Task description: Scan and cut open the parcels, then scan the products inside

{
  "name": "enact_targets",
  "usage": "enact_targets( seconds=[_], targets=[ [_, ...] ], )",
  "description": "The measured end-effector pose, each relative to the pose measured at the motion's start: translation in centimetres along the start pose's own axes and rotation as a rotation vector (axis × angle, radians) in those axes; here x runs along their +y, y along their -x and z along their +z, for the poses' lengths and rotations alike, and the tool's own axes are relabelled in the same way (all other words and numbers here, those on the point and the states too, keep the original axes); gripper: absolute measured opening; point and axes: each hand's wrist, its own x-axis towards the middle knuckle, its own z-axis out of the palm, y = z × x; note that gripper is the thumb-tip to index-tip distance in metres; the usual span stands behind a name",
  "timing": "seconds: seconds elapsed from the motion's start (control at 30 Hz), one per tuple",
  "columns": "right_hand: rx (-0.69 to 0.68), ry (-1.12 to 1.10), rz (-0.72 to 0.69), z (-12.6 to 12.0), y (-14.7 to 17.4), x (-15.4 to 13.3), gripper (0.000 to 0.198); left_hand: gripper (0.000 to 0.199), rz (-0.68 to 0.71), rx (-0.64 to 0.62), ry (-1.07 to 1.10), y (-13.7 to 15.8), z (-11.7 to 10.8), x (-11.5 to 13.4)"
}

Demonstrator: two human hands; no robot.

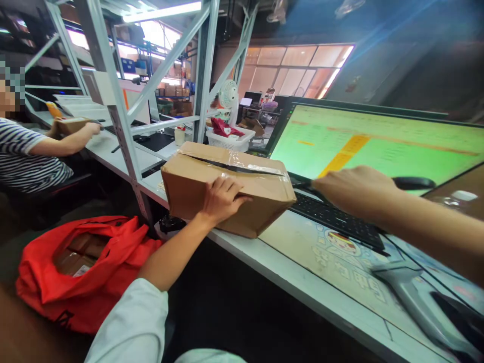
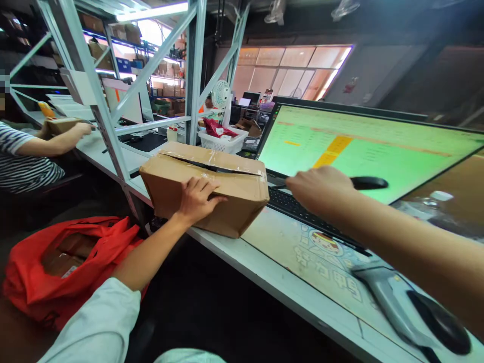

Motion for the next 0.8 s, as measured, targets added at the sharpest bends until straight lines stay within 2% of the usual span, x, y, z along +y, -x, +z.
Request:
enact_targets(
  seconds=[0.1, 0.2, 0.23, 0.27, 0.33, 0.37, 0.4, 0.47, 0.57, 0.63, 0.67, 0.73, 0.8],
  targets=[
    [-0.043, -0.082, 0.144, 7.3, 4.2, 2.0, 0.032, 0.034, -0.013, 0.014, 0.002, -0.1, -0.3, 0.6],
    [-0.045, -0.197, 0.226, 15.5, 7.8, 0.5, 0.045, 0.032, 0.004, 0.041, 0.019, 0.0, -0.6, 2.1],
    [0.032, -0.302, 0.278, 18.1, 8.8, -0.4, 0.045, 0.031, 0.012, 0.048, 0.026, 0.1, -0.7, 2.6],
    [0.038, -0.344, 0.278, 20.4, 9.6, -1.2, 0.046, 0.031, 0.02, 0.055, 0.031, 0.2, -0.9, 3.2],
    [0.059, -0.442, 0.301, 23.6, 10.6, -2.4, 0.047, 0.031, 0.025, 0.067, 0.035, 0.4, -1.1, 4.0],
    [0.047, -0.476, 0.298, 24.2, 10.7, -2.6, 0.048, 0.031, 0.024, 0.071, 0.034, 0.5, -1.2, 4.2],
    [0.052, -0.511, 0.295, 24.1, 10.6, -2.4, 0.049, 0.031, 0.021, 0.075, 0.032, 0.6, -1.2, 4.4],
    [0.136, -0.566, 0.282, 21.3, 9.5, -1.4, 0.052, 0.03, 0.02, 0.079, 0.025, 0.8, -1.3, 4.5],
    [0.445, -0.663, 0.228, 12.7, 6.2, 0.2, 0.06, 0.03, 0.02, 0.088, 0.013, 0.9, -1.4, 4.4],
    [0.548, -0.706, 0.102, 6.4, 3.1, -0.2, 0.061, 0.03, 0.013, 0.079, 0.006, 1.0, -1.5, 4.4],
    [0.549, -0.704, -0.002, 3.6, 1.5, -0.9, 0.061, 0.03, 0.01, 0.076, 0.004, 1.0, -1.6, 4.5],
    [0.414, -0.624, -0.19, -0.4, -1.5, -3.0, 0.067, 0.03, 0.012, 0.076, 0.001, 1.0, -1.7, 4.5],
    [0.268, -0.467, -0.235, -2.7, -3.9, -4.8, 0.062, 0.029, 0.014, 0.094, 0.001, 1.2, -1.8, 4.6]
  ],
)
